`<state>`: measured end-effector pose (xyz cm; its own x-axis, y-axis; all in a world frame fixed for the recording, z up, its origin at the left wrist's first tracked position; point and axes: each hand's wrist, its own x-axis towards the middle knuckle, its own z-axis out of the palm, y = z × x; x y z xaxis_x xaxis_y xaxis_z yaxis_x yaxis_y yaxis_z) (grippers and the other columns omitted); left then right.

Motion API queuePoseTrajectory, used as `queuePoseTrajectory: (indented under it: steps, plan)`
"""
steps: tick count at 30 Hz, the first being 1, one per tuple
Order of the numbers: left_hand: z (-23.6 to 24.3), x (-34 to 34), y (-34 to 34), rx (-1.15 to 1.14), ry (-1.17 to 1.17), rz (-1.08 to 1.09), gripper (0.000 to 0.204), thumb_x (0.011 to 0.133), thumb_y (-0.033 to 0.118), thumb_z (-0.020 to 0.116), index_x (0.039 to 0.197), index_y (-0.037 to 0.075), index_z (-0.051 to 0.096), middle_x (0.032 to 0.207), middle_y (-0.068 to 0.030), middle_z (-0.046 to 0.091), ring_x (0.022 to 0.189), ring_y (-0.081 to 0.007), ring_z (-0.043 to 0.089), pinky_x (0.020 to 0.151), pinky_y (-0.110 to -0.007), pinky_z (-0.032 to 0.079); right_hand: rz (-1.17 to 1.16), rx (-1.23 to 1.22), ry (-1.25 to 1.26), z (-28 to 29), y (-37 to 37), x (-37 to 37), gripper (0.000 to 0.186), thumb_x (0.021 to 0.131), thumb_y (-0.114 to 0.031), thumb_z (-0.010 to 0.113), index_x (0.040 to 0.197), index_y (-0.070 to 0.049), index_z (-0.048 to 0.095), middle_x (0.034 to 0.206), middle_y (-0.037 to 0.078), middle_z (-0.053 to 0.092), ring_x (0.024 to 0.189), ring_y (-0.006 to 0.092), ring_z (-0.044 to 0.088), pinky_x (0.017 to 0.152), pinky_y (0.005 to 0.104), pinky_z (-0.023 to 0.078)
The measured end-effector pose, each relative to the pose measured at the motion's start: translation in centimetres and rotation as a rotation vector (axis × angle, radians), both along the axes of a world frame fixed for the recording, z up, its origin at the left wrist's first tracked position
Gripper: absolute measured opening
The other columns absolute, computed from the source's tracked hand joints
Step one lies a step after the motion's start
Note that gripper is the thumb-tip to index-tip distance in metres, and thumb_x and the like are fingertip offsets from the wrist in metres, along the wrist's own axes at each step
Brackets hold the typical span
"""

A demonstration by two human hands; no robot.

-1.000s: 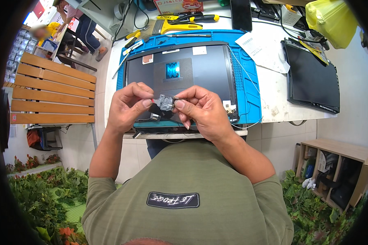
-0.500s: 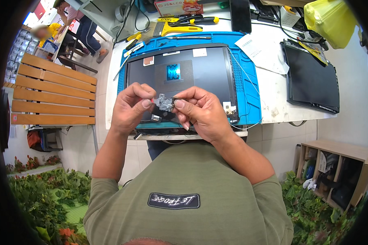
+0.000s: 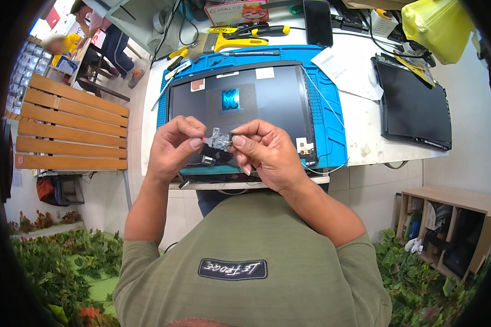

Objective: The person is repairing a laptop by handling internal components and wires on an anti-static mat, then uses a screwdriver to fasten a small circuit board into the device.

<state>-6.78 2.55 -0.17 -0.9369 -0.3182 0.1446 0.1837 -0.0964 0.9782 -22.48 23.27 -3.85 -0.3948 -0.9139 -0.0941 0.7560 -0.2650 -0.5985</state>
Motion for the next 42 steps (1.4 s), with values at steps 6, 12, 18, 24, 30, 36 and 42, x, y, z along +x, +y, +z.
queuePoseTrajectory:
  steps: [6,12,18,24,30,36,42]
  plan:
    - [-0.1,-0.3,-0.5,0.042,0.012,-0.057,0.011,0.106,0.002,0.08,0.112,0.001,0.072,0.113,-0.0105,0.073,0.104,-0.0153,0.068,0.095,-0.031,0.055,0.019,-0.011,-0.033,0.4,0.3,0.0,0.017,0.11,-0.008,0.077,0.124,0.001,0.073,0.101,0.014,0.08,0.075,0.0114,0.072,0.058,0.0257,0.057]
    - [0.1,-1.0,-0.6,-0.066,0.012,0.006,0.013,0.106,0.007,0.082,0.111,0.003,0.071,0.109,-0.0112,0.069,0.091,-0.0137,0.062,0.082,-0.03,0.053,0.051,-0.005,-0.037,0.1,0.4,-0.2,0.017,0.11,-0.008,0.078,0.123,0.002,0.073,0.101,0.014,0.079,0.075,0.0113,0.072,0.058,0.0259,0.056]
    - [-0.1,-0.8,-1.0,-0.066,-0.056,0.041,0.014,0.106,0.009,0.081,0.112,0.003,0.07,0.109,-0.0113,0.068,0.091,-0.0139,0.062,0.082,-0.031,0.054,0.085,-0.027,-0.031,0.5,0.7,-0.3,0.018,0.109,-0.008,0.078,0.123,0.003,0.073,0.1,0.014,0.079,0.075,0.011,0.072,0.058,0.0258,0.057]
    - [-0.1,-0.6,-0.6,0.006,0.0,-0.021,0.011,0.106,0.004,0.08,0.113,0.001,0.072,0.112,-0.0107,0.071,0.096,-0.0133,0.064,0.086,-0.03,0.054,0.048,0.022,-0.017,0.6,0.6,-0.5,0.018,0.109,-0.008,0.078,0.123,0.003,0.074,0.1,0.013,0.079,0.075,0.0108,0.072,0.058,0.0259,0.057]
    - [0.1,-0.4,-0.5,-0.021,-0.012,-0.058,0.011,0.106,0.002,0.08,0.114,-0.001,0.074,0.115,-0.0092,0.073,0.101,-0.0135,0.068,0.092,-0.03,0.056,0.023,0.011,0.005,0.8,0.8,-0.8,0.018,0.109,-0.008,0.078,0.123,0.003,0.074,0.1,0.014,0.079,0.075,0.0126,0.073,0.057,0.0269,0.057]
    - [1.2,0.8,-2.9,-0.405,-0.216,0.139,0.013,0.102,0.003,0.085,0.112,-0.002,0.078,0.111,-0.009,0.075,0.1,-0.0134,0.071,0.088,-0.029,0.057,-0.127,0.097,0.161,2.2,4.3,-3.1,0.017,0.11,-0.006,0.075,0.125,0.002,0.074,0.1,0.015,0.08,0.075,0.0138,0.072,0.055,0.0274,0.056]
    - [1.0,0.8,-2.0,-0.731,-0.573,0.085,0.012,0.096,0.011,0.091,0.104,0.004,0.086,0.096,-0.0086,0.08,0.084,-0.0181,0.074,0.076,-0.032,0.059,-0.253,0.271,0.434,2.3,6.0,-4.3,0.022,0.107,-0.008,0.08,0.125,0.005,0.078,0.097,0.013,0.081,0.074,0.0117,0.072,0.058,0.027,0.06]
